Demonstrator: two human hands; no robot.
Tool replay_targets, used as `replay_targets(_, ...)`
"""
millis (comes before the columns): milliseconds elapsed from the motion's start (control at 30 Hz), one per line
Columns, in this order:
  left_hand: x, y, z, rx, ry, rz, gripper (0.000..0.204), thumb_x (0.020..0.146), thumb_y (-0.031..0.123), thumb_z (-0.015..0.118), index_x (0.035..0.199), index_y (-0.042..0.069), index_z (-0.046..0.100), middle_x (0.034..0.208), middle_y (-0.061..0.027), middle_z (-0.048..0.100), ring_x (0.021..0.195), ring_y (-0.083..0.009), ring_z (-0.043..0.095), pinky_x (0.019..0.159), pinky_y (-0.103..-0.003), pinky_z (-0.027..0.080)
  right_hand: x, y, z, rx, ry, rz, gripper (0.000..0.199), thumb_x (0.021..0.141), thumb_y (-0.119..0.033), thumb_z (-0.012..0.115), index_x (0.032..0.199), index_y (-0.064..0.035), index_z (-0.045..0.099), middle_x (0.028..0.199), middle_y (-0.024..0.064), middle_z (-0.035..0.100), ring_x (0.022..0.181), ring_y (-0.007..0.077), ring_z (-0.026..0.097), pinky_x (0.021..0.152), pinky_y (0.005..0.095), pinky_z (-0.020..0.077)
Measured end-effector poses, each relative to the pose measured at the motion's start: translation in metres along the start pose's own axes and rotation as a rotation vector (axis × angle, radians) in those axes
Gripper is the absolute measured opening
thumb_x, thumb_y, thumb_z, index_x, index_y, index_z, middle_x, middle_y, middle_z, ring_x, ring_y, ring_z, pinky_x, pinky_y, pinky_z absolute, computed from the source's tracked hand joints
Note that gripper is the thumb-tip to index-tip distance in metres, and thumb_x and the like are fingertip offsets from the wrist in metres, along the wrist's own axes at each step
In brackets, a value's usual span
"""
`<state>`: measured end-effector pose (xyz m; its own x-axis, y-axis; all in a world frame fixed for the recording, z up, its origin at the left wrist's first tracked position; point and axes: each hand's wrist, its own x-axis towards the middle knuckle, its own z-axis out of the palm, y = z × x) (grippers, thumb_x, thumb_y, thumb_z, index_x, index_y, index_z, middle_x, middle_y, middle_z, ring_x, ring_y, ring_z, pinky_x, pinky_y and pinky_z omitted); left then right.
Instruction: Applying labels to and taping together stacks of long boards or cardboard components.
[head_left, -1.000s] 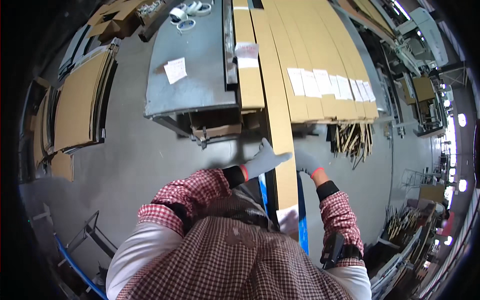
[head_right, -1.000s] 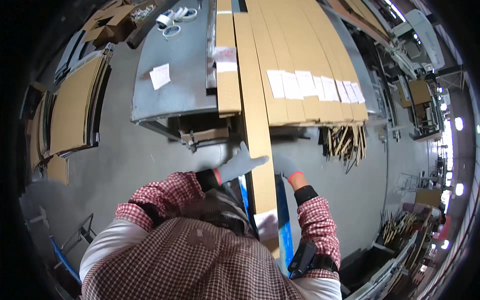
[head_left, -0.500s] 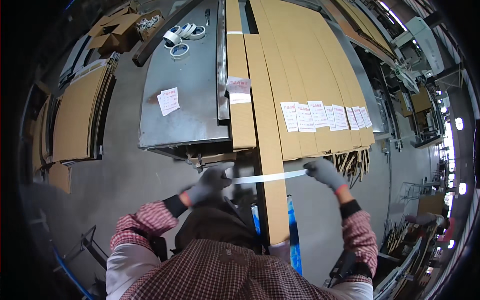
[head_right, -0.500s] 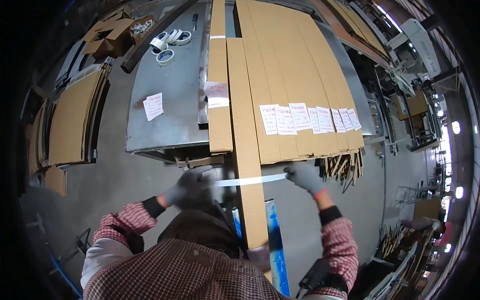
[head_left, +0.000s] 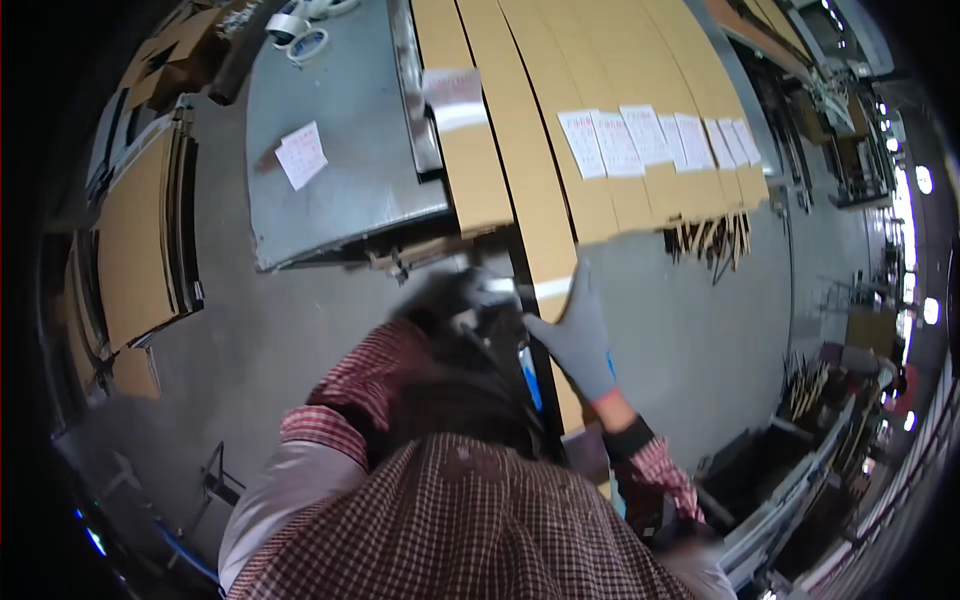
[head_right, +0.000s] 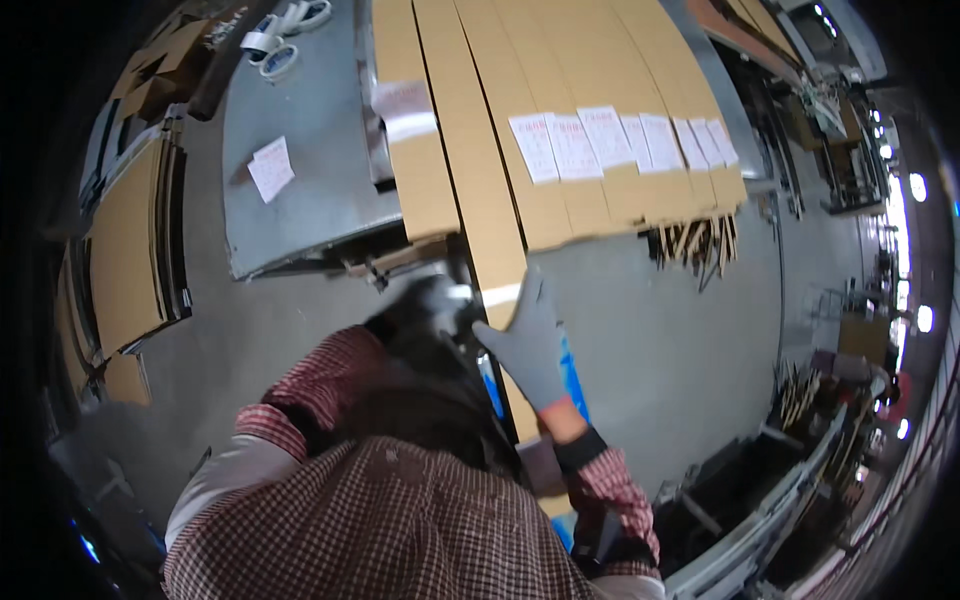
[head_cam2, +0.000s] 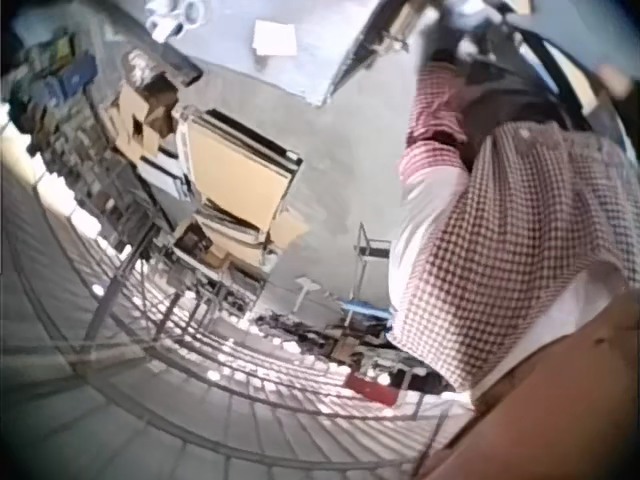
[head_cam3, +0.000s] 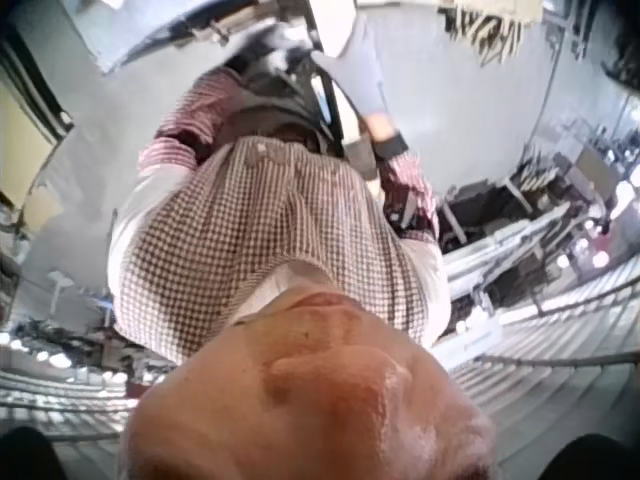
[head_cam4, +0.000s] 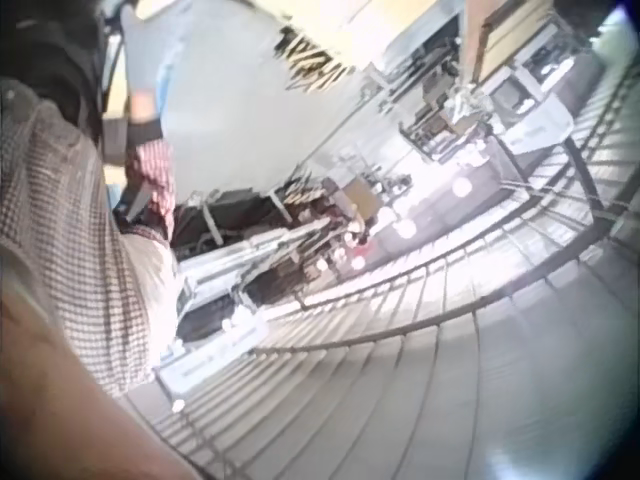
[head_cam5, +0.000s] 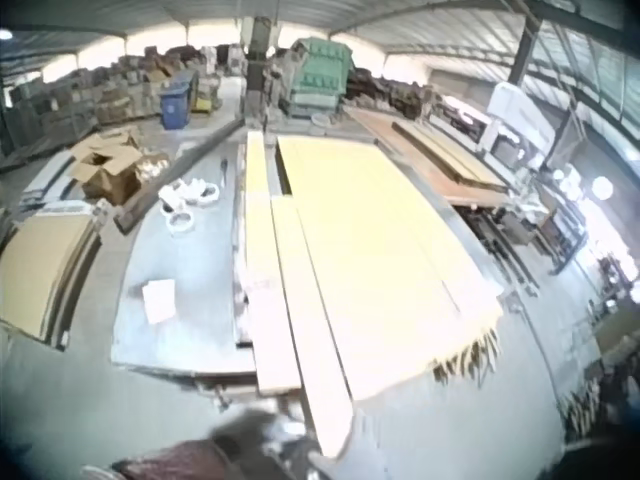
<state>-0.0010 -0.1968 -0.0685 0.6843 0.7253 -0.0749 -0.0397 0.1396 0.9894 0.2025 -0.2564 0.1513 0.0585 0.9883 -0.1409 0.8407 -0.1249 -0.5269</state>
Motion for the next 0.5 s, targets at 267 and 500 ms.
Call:
replay_targets(267, 0.06, 0.164, 0.07, 0.478, 0.04, 0.168, 0.027, 0.08, 0.031, 0.068, 0.098, 0.011, 0.065, 0.068, -0.0084, 0.067, 0.063, -0.0242, 0.068, 0.061, -0.039, 0.053, 0.002, 0.011, -0.006, 0.244, -0.078, -0.085, 0.074, 0.071, -0.021, 0.077, 0.131, 0.0088, 0.044, 0.123, 0.0272, 0.053, 0.108, 0.0359, 0.057, 0.093, 0.0401, 0.0472)
replay_targets(500, 0.057, 0.158, 0.1, 1.051, 0.094, 0.07, 0.026, 0.083, 0.035, 0.06, 0.1, 0.016, 0.064, 0.068, -0.0103, 0.065, 0.064, -0.0298, 0.066, 0.054, -0.043, 0.049, 0.018, -0.004, -0.087, 0.192, -0.514, 0.015, 0.032, 0.086, -0.021, 0.068, 0.111, -0.0038, 0.056, 0.086, 0.0058, 0.063, 0.08, 0.0125, 0.06, 0.068, 0.0284, 0.0473)
